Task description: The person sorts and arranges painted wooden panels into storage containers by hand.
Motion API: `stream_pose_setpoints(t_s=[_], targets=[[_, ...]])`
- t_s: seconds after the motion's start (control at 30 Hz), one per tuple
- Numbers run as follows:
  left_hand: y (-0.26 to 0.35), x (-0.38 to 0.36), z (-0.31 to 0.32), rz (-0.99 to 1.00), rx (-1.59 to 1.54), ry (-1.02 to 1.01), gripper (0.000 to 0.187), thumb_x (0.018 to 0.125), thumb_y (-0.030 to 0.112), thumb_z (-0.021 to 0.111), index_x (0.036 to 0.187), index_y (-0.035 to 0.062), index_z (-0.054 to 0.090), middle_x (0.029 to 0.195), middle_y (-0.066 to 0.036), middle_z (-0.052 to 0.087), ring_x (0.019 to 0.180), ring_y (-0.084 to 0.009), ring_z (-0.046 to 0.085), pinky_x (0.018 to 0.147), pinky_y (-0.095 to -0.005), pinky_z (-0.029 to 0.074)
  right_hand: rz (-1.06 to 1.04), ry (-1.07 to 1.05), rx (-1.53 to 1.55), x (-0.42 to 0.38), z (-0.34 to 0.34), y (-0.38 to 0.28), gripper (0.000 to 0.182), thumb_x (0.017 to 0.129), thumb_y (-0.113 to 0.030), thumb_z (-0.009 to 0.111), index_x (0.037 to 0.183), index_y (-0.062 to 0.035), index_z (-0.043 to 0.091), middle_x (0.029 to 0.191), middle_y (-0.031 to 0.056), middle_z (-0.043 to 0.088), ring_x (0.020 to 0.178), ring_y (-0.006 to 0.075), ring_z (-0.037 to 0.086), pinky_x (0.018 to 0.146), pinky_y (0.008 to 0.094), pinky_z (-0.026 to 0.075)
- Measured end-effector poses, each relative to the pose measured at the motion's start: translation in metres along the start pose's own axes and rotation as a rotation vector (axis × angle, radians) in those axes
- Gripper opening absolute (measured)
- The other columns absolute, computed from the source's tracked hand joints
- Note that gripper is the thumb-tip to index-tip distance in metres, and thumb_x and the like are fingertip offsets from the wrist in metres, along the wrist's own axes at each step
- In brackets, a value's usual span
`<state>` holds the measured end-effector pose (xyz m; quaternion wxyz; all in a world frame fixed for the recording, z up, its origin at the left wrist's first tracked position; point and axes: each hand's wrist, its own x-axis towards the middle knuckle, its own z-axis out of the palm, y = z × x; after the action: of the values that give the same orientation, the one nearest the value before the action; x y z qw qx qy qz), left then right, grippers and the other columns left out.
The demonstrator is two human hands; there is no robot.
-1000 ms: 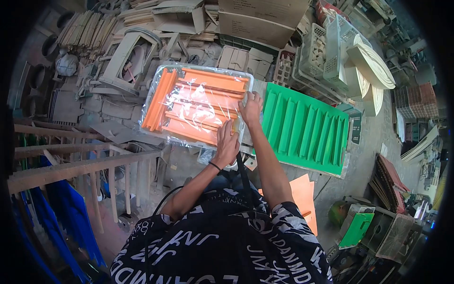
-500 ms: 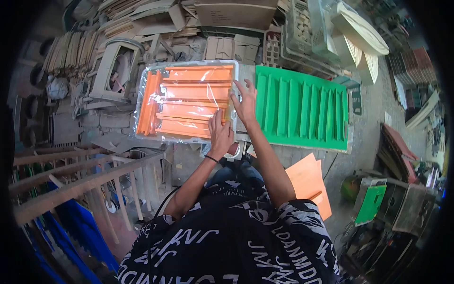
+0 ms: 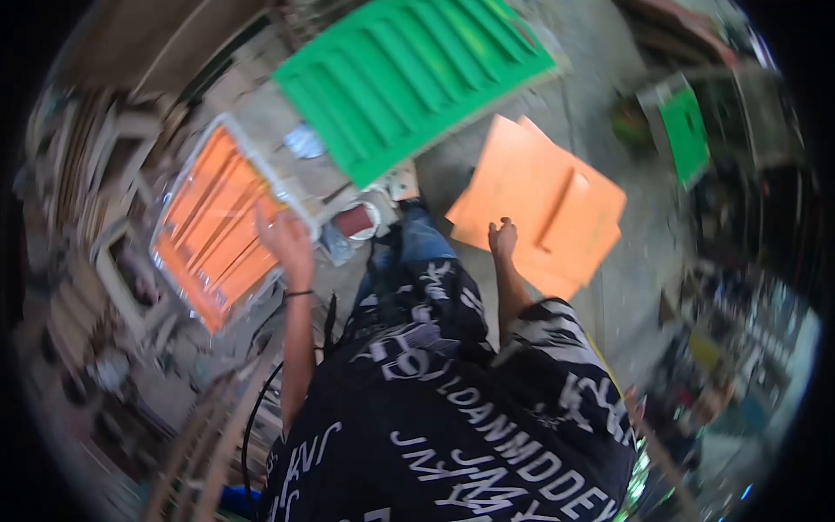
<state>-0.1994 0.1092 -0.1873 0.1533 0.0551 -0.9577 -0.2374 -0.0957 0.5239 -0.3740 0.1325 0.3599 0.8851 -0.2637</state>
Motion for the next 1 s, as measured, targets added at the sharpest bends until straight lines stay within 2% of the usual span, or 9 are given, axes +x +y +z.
stream_pose_setpoints(t_s=[0.27, 0.43, 0.47, 0.5, 0.6, 0.7, 0.77, 0.9, 1.0], targets=[[0.009, -0.004, -0.006, -0.074, 0.009, -0.147, 0.008, 0.078, 0.004, 0.050, 0.083, -0.0028, 0.051, 0.133, -0.026, 0.027, 0.115, -0.0342, 0.037, 0.088, -0.0392, 0.035, 0.424, 0.159, -0.050, -0.015, -0.035, 0.072, 0.067, 0.067, -0.031, 0.066, 0.120, -0.0010, 0.037, 0.110, 0.0280, 0.044, 0.101, 0.0414, 0.047, 0.084, 0.0472, 0.042], [0.002, -0.003, -0.005, -0.077, 0.092, -0.178, 0.009, 0.081, 0.005, 0.051, 0.086, -0.0021, 0.051, 0.135, -0.022, 0.024, 0.111, -0.0322, 0.041, 0.086, -0.0377, 0.038, 0.380, 0.351, -0.161, 0.055, -0.039, 0.146, 0.077, 0.065, -0.035, 0.069, 0.123, -0.0008, 0.031, 0.106, 0.0263, 0.048, 0.097, 0.0429, 0.049, 0.082, 0.0489, 0.042], [0.014, -0.001, -0.005, -0.145, 0.045, -0.184, 0.009, 0.082, 0.007, 0.051, 0.085, -0.0012, 0.051, 0.134, -0.023, 0.027, 0.115, -0.0328, 0.039, 0.089, -0.0395, 0.035, 0.370, 0.359, -0.137, 0.074, -0.036, 0.173, 0.069, 0.062, -0.037, 0.071, 0.113, 0.0005, 0.043, 0.099, 0.0234, 0.053, 0.093, 0.0383, 0.053, 0.077, 0.0471, 0.045], [0.015, -0.002, -0.004, -0.074, 0.086, -0.162, 0.007, 0.081, 0.006, 0.051, 0.084, -0.0003, 0.051, 0.133, -0.023, 0.030, 0.116, -0.0334, 0.039, 0.091, -0.0403, 0.033, 0.074, 0.329, -0.613, 0.095, -0.033, 0.211, 0.049, 0.064, -0.042, 0.067, 0.091, -0.0048, 0.048, 0.078, 0.0123, 0.053, 0.072, 0.0272, 0.052, 0.064, 0.0420, 0.044], [0.008, -0.002, -0.002, 0.016, 0.170, -0.158, 0.004, 0.081, 0.006, 0.051, 0.080, 0.0018, 0.051, 0.131, -0.023, 0.034, 0.121, -0.0345, 0.034, 0.096, -0.0414, 0.028, -0.320, -0.130, -0.873, 0.140, -0.046, 0.235, 0.035, 0.069, -0.051, 0.054, 0.066, -0.0158, 0.050, 0.056, -0.0012, 0.044, 0.054, 0.0146, 0.048, 0.048, 0.0346, 0.037], [0.005, -0.003, -0.005, -0.049, 0.226, -0.111, 0.004, 0.079, 0.005, 0.052, 0.082, 0.0017, 0.051, 0.131, -0.026, 0.031, 0.122, -0.0360, 0.032, 0.095, -0.0411, 0.029, 0.530, -0.314, 0.083, 0.163, -0.039, 0.241, 0.048, 0.068, -0.046, 0.065, 0.087, -0.0028, 0.054, 0.084, 0.0114, 0.062, 0.068, 0.0223, 0.060, 0.056, 0.0369, 0.049], [0.004, -0.005, 0.000, -0.169, 0.084, -0.130, 0.005, 0.078, 0.005, 0.053, 0.082, 0.0024, 0.051, 0.132, -0.026, 0.029, 0.122, -0.0360, 0.031, 0.095, -0.0413, 0.028, 0.411, -0.130, 0.355, 0.158, -0.043, 0.240, 0.058, 0.063, -0.046, 0.072, 0.085, 0.0038, 0.053, 0.088, 0.0184, 0.061, 0.074, 0.0261, 0.062, 0.058, 0.0352, 0.051], [-0.002, -0.006, -0.003, -0.169, 0.111, -0.098, 0.006, 0.076, 0.004, 0.053, 0.082, 0.0026, 0.051, 0.134, -0.024, 0.027, 0.120, -0.0358, 0.031, 0.096, -0.0419, 0.027, 0.587, 0.056, -0.069, 0.125, -0.069, 0.163, 0.070, 0.060, -0.044, 0.075, 0.094, 0.0083, 0.043, 0.084, 0.0236, 0.058, 0.070, 0.0324, 0.061, 0.048, 0.0454, 0.054], [0.000, -0.005, -0.007, -0.192, 0.045, -0.030, 0.007, 0.075, 0.003, 0.053, 0.082, 0.0024, 0.051, 0.133, -0.023, 0.030, 0.119, -0.0359, 0.032, 0.096, -0.0428, 0.026, 0.527, 0.113, 0.045, 0.103, -0.087, 0.150, 0.074, 0.059, -0.046, 0.075, 0.096, 0.0077, 0.039, 0.087, 0.0243, 0.056, 0.071, 0.0332, 0.060, 0.044, 0.0478, 0.053]])
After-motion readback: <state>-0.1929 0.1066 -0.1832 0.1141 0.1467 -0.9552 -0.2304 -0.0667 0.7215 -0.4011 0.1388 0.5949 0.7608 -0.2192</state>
